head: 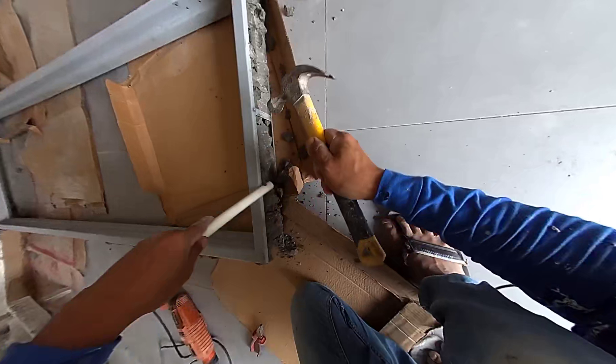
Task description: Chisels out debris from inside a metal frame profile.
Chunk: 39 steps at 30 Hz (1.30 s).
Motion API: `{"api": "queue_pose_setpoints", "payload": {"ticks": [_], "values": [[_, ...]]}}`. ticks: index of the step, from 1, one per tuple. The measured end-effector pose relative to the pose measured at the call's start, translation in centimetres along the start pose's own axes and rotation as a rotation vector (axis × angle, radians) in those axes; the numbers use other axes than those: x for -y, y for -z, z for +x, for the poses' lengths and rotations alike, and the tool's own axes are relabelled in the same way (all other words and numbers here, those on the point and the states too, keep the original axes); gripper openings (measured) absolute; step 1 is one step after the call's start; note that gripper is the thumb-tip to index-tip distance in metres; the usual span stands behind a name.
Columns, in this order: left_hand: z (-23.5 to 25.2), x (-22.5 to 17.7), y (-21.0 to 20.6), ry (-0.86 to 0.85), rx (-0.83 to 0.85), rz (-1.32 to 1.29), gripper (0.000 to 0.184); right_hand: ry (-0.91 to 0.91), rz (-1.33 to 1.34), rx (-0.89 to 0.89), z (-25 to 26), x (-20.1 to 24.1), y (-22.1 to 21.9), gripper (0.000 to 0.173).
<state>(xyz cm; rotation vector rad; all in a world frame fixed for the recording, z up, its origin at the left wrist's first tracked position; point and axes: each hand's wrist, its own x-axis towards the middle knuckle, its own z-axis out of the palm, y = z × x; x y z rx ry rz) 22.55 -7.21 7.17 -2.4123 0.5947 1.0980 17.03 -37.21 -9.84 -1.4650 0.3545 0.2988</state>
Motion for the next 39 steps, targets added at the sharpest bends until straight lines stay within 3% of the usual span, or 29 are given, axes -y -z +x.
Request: {"api": "queue_pose_setpoints", "payload": {"ticks": [9, 13, 19, 24, 27, 31, 32, 35, 37, 39], "values": [[0.3, -2.8, -1.7, -0.044, 0.052, 0.098, 0.046, -0.15, 0.047, 0.103, -8.1, -8.1, -2.7, 0.035], [-1.6, -4.1, -3.9, 0.016, 0.013, 0.047, 0.046, -0.074, 0.001, 0.065, -9.1, -8.9, -2.3, 0.034], [-2.9, -5.4, -7.5, 0.113, -0.033, 0.085, 0.048, 0.076, 0.145, -0.02, -10.2, -9.1, -4.0, 0.029], [-3.6, -6.9, -7.8, 0.178, 0.059, 0.076, 0.05, -0.221, -0.131, 0.344, -9.5, -9.6, -4.9, 0.032], [-2.7, -6.5, -7.0, 0.173, 0.072, 0.054, 0.05, -0.157, -0.069, 0.19, -8.8, -8.9, -3.4, 0.034], [-2.3, -5.8, -6.8, 0.152, 0.061, 0.085, 0.048, 0.12, 0.226, -0.23, -8.2, -9.1, -5.0, 0.033], [-2.3, -5.8, -6.7, 0.155, 0.068, 0.087, 0.048, 0.079, 0.19, -0.202, -8.5, -9.2, -5.5, 0.033], [-2.1, -6.1, -5.9, 0.177, 0.138, 0.082, 0.049, -0.237, -0.174, 0.251, -8.9, -8.5, -5.4, 0.031], [-1.4, -5.9, -5.3, 0.169, 0.145, 0.068, 0.049, -0.228, -0.211, 0.235, -8.2, -7.9, -4.6, 0.031], [-1.6, -5.3, -5.9, 0.163, 0.123, 0.059, 0.048, -0.104, -0.1, 0.086, -7.9, -7.2, -3.4, 0.034]]}}
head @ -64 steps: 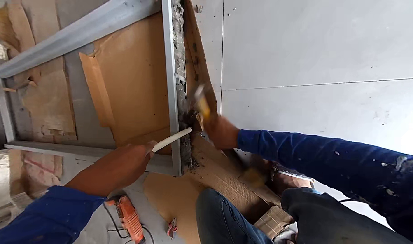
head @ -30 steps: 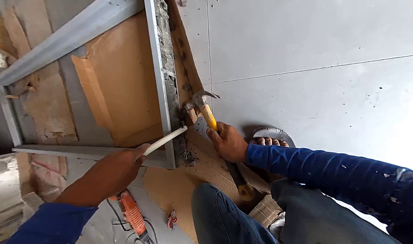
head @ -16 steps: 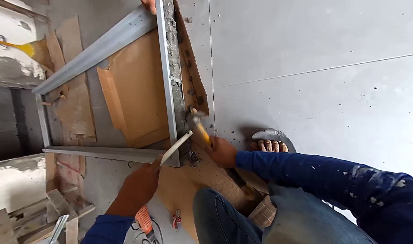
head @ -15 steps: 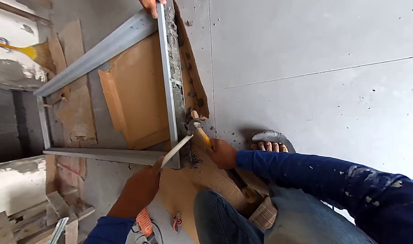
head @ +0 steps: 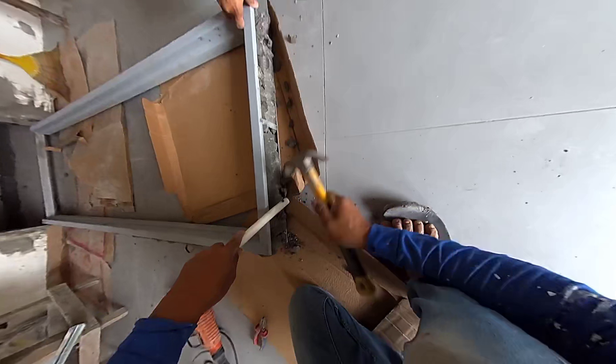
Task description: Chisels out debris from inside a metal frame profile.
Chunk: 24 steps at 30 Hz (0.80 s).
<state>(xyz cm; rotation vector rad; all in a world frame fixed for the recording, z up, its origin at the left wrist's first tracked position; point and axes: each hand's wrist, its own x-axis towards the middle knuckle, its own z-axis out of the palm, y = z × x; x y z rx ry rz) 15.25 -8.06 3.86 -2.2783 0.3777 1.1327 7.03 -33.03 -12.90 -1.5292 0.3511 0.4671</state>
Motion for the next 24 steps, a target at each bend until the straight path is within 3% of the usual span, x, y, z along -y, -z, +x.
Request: {"api": "queue_pose_setpoints", "payload": {"ticks": [2, 4, 5, 7, 9, 11, 15, 16, 17, 19, 20, 22, 24], "values": [[-0.2, 0.3, -0.8, -0.011, -0.034, -0.001, 0.048, 0.199, 0.194, -0.289, 0.3, -0.1, -0.4, 0.033], [-0.3, 0.2, -1.0, -0.006, -0.058, 0.008, 0.049, 0.247, 0.257, -0.379, 0.7, -0.2, -1.4, 0.031], [-0.4, 0.0, -1.0, -0.002, -0.053, 0.018, 0.05, 0.159, 0.182, -0.268, 0.1, -0.7, -2.0, 0.03], [-0.5, -0.3, -0.6, 0.002, -0.017, 0.035, 0.05, -0.114, -0.088, 0.144, -0.1, -1.1, -2.3, 0.03], [0.0, -0.6, 0.5, 0.001, 0.006, 0.045, 0.05, -0.166, -0.182, 0.261, 1.2, -0.6, -1.4, 0.032], [0.1, -0.2, 0.4, -0.021, -0.026, 0.026, 0.049, -0.034, -0.077, 0.078, 1.2, 0.0, -0.2, 0.034], [0.1, 0.0, -0.2, -0.047, -0.106, 0.022, 0.049, 0.329, 0.347, -0.461, 2.0, 2.0, 0.3, 0.03], [0.2, 0.0, -0.1, -0.043, -0.09, 0.021, 0.049, 0.323, 0.342, -0.457, 1.8, 1.8, -0.4, 0.029], [0.2, 0.1, 0.1, -0.038, -0.057, 0.02, 0.05, 0.235, 0.254, -0.34, 1.1, 0.8, -1.2, 0.03], [0.5, 0.0, 0.7, -0.043, 0.011, 0.021, 0.049, -0.068, -0.061, 0.123, 0.4, -0.4, -1.7, 0.031], [0.7, 0.0, 1.1, -0.041, 0.026, 0.018, 0.048, -0.146, -0.168, 0.272, 1.0, -0.3, -1.6, 0.032], [1.2, 0.3, 1.6, -0.036, 0.015, 0.003, 0.048, -0.109, -0.216, 0.273, 1.9, 0.3, -0.6, 0.033], [0.8, 0.5, 0.6, -0.057, -0.026, 0.008, 0.048, 0.028, -0.062, 0.042, 1.4, 0.6, 0.3, 0.036]]}}
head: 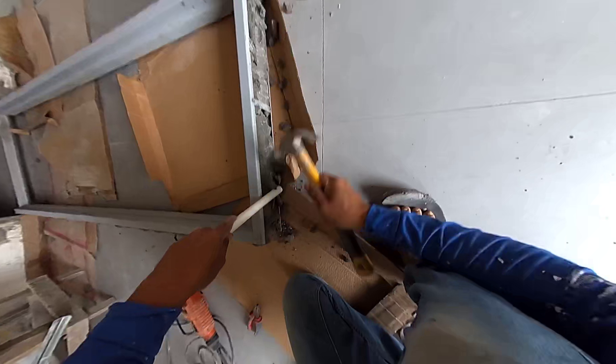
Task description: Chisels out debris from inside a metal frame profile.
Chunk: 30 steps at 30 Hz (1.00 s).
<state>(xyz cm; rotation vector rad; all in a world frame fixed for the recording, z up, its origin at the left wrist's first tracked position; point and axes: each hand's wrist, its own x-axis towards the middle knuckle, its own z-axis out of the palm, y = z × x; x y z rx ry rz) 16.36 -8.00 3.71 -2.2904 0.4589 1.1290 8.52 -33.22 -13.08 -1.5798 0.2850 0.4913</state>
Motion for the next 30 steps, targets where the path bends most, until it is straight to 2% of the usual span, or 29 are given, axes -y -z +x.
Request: {"api": "queue_pose_setpoints", "payload": {"ticks": [3, 5, 6, 8, 9, 10, 12, 14, 16, 17, 18, 19, 21, 22, 23, 25, 28, 30], "values": [[-0.6, -0.5, -1.0, -0.004, -0.071, 0.043, 0.049, 0.223, 0.322, -0.398, 0.9, 1.0, 0.3, 0.033], [-0.8, -0.9, -1.0, 0.015, -0.054, 0.084, 0.05, 0.221, 0.391, -0.445, 0.4, 0.8, -1.3, 0.032], [-0.8, -1.0, -1.0, 0.014, -0.043, 0.106, 0.051, 0.126, 0.341, -0.349, -0.4, -0.2, -2.3, 0.032], [-0.7, -1.2, -0.7, 0.008, -0.025, 0.148, 0.051, -0.153, 0.15, 0.028, -1.6, -2.1, -3.4, 0.034], [-0.6, -1.3, -0.5, 0.007, -0.017, 0.16, 0.051, -0.231, 0.078, 0.169, -1.5, -2.8, -3.5, 0.035], [-0.4, -1.4, -0.3, 0.007, -0.016, 0.168, 0.052, -0.245, 0.036, 0.209, -1.3, -3.2, -3.2, 0.035], [-0.3, -1.3, -0.2, 0.001, -0.036, 0.172, 0.051, -0.144, 0.065, 0.077, -0.9, -3.1, -1.9, 0.036], [-0.5, -1.3, -0.3, -0.001, -0.03, 0.175, 0.052, 0.035, 0.244, -0.206, -0.7, -2.1, -0.8, 0.038], [-0.4, -1.4, -0.5, -0.009, -0.05, 0.163, 0.053, 0.233, 0.443, -0.502, 0.0, -0.3, -0.4, 0.032], [-0.4, -1.4, -0.5, -0.012, -0.057, 0.156, 0.052, 0.29, 0.482, -0.571, 0.2, 0.2, -0.7, 0.03], [-0.5, -1.4, -0.5, -0.011, -0.055, 0.15, 0.051, 0.262, 0.452, -0.545, -0.2, 0.0, -1.5, 0.031], [-0.5, -1.4, -0.4, -0.009, -0.04, 0.143, 0.051, 0.142, 0.363, -0.402, -1.1, -1.0, -2.7, 0.032], [-0.4, -1.3, 0.0, 0.005, 0.013, 0.131, 0.052, -0.162, 0.139, 0.068, -1.9, -2.8, -4.0, 0.034], [-0.2, -1.2, 0.2, 0.01, 0.022, 0.123, 0.051, -0.237, 0.066, 0.204, -1.4, -3.0, -3.9, 0.035], [0.0, -1.1, 0.3, 0.013, 0.021, 0.112, 0.05, -0.236, 0.024, 0.217, -1.0, -2.8, -3.4, 0.035], [0.1, -0.7, 0.2, 0.012, -0.004, 0.089, 0.049, -0.107, 0.052, 0.056, -0.7, -1.6, -1.4, 0.036], [-0.4, -1.2, -0.6, -0.009, -0.045, 0.126, 0.05, 0.223, 0.367, -0.442, 0.0, 0.6, 0.9, 0.032], [-0.5, -1.6, -0.6, -0.011, -0.067, 0.17, 0.051, 0.36, 0.477, -0.627, 0.8, 1.7, 0.7, 0.029]]}}
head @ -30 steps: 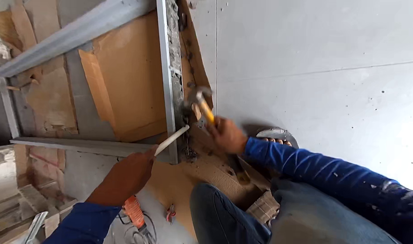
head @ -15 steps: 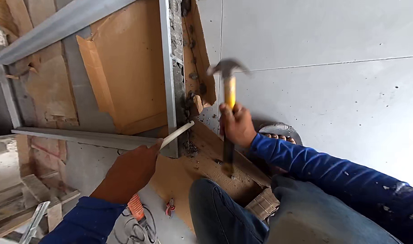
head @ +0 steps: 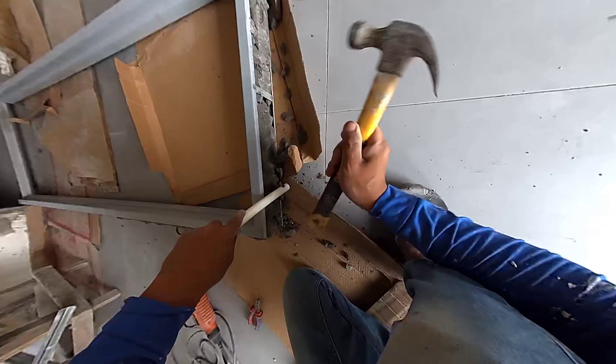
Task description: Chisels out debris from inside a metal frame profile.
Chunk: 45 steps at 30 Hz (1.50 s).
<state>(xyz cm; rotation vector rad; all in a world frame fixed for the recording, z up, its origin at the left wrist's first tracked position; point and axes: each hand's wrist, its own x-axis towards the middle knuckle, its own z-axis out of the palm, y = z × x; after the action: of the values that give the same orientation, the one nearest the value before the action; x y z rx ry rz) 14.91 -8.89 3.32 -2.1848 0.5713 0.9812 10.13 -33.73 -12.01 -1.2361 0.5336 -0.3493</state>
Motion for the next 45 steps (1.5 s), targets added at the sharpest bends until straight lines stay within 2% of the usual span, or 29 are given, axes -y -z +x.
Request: {"api": "queue_pose_setpoints", "payload": {"ticks": [1, 2, 4, 5, 6, 8, 11, 12, 13, 14, 17, 18, 19, 20, 24, 25, 26, 27, 29, 30, 31, 33, 36, 37, 39, 41, 43, 45], "values": [[-0.1, -0.1, 0.0, -0.003, 0.006, 0.027, 0.052, -0.039, -0.041, 0.041, -1.4, -0.7, -0.2, 0.03], [-0.2, -0.2, -0.1, -0.003, 0.021, 0.044, 0.053, -0.168, -0.155, 0.194, -3.6, -1.9, 0.1, 0.032], [-0.2, -0.2, -0.2, -0.001, 0.046, 0.039, 0.053, -0.519, -0.432, 0.673, -6.0, -3.9, 0.6, 0.034], [-0.1, -0.1, -0.1, 0.006, 0.055, 0.03, 0.053, -0.604, -0.52, 0.815, -5.8, -4.2, 0.5, 0.034], [0.1, 0.0, -0.1, 0.011, 0.056, 0.022, 0.053, -0.608, -0.549, 0.849, -5.1, -4.1, 0.5, 0.034], [0.0, 0.3, -0.3, 0.031, 0.075, 0.008, 0.053, -0.484, -0.45, 0.683, -3.8, -3.0, 0.9, 0.037], [-0.3, 0.1, -0.7, 0.018, 0.044, -0.006, 0.052, -0.173, -0.091, 0.202, -1.7, -0.9, 0.7, 0.035], [-0.2, 0.1, -0.6, 0.021, 0.031, -0.009, 0.051, -0.083, 0.0, 0.092, -1.0, -0.5, 0.0, 0.032], [-0.2, 0.2, -0.5, 0.024, 0.034, -0.012, 0.052, -0.058, 0.011, 0.061, -1.1, -0.6, -0.6, 0.032], [-0.1, 0.3, -0.4, 0.025, 0.046, -0.012, 0.052, -0.123, -0.069, 0.13, -2.3, -1.2, -0.6, 0.033], [0.2, 0.1, 0.1, 0.026, 0.115, -0.014, 0.052, -0.657, -0.462, 0.764, -4.8, -3.5, 0.1, 0.037], [0.5, 0.1, 0.3, 0.031, 0.123, -0.02, 0.051, -0.706, -0.516, 0.861, -4.2, -3.8, 0.1, 0.037], [0.7, 0.2, 0.4, 0.037, 0.12, -0.03, 0.05, -0.67, -0.537, 0.87, -3.3, -3.6, 0.3, 0.038], [0.7, 0.4, 0.5, 0.043, 0.126, -0.042, 0.05, -0.581, -0.523, 0.809, -2.8, -3.1, 0.6, 0.038], [0.3, 0.3, -0.2, 0.027, 0.082, -0.035, 0.05, -0.156, -0.109, 0.208, -1.1, -1.4, 0.4, 0.035], [0.2, 0.3, -0.3, 0.027, 0.064, -0.038, 0.05, -0.106, -0.01, 0.121, -0.9, -1.2, -0.3, 0.034], [0.2, 0.4, -0.4, 0.026, 0.063, -0.038, 0.05, -0.129, 0.006, 0.115, -1.5, -1.3, -0.8, 0.034], [0.1, 0.5, -0.5, 0.024, 0.07, -0.044, 0.051, -0.232, -0.073, 0.211, -2.6, -2.0, -0.7, 0.036], [0.0, 0.7, -0.8, 0.032, 0.117, -0.067, 0.052, -0.583, -0.359, 0.627, -3.8, -3.9, -0.1, 0.039], [0.1, 0.8, -1.1, 0.032, 0.133, -0.076, 0.052, -0.699, -0.455, 0.781, -3.8, -4.7, -0.2, 0.039], [0.2, 1.0, -1.3, 0.03, 0.128, -0.083, 0.051, -0.725, -0.502, 0.84, -3.3, -5.0, -0.2, 0.039], [0.1, 1.2, -1.9, 0.039, 0.114, -0.115, 0.05, -0.623, -0.5, 0.766, -2.7, -4.6, 0.3, 0.04], [-0.4, 0.7, -2.2, 0.029, 0.088, -0.129, 0.051, -0.492, -0.318, 0.503, -4.3, -4.4, 0.0, 0.04], [-0.3, 0.6, -1.9, 0.036, 0.1, -0.132, 0.051, -0.513, -0.311, 0.52, -4.7, -4.4, -0.1, 0.04], [-0.1, 0.6, -1.1, 0.052, 0.172, -0.157, 0.051, -0.686, -0.391, 0.744, -5.4, -4.0, -0.1, 0.04], [0.9, 0.5, 0.1, 0.044, 0.234, -0.181, 0.049, -0.801, -0.42, 0.867, -3.8, -4.1, -0.5, 0.04], [2.1, 0.4, 1.8, 0.011, 0.255, -0.198, 0.043, -0.686, -0.426, 0.805, -2.0, -3.8, -0.6, 0.042], [3.5, -0.2, 3.8, -0.034, 0.286, -0.167, 0.034, -0.536, -0.363, 0.639, -0.8, -3.7, -0.9, 0.041]]}}
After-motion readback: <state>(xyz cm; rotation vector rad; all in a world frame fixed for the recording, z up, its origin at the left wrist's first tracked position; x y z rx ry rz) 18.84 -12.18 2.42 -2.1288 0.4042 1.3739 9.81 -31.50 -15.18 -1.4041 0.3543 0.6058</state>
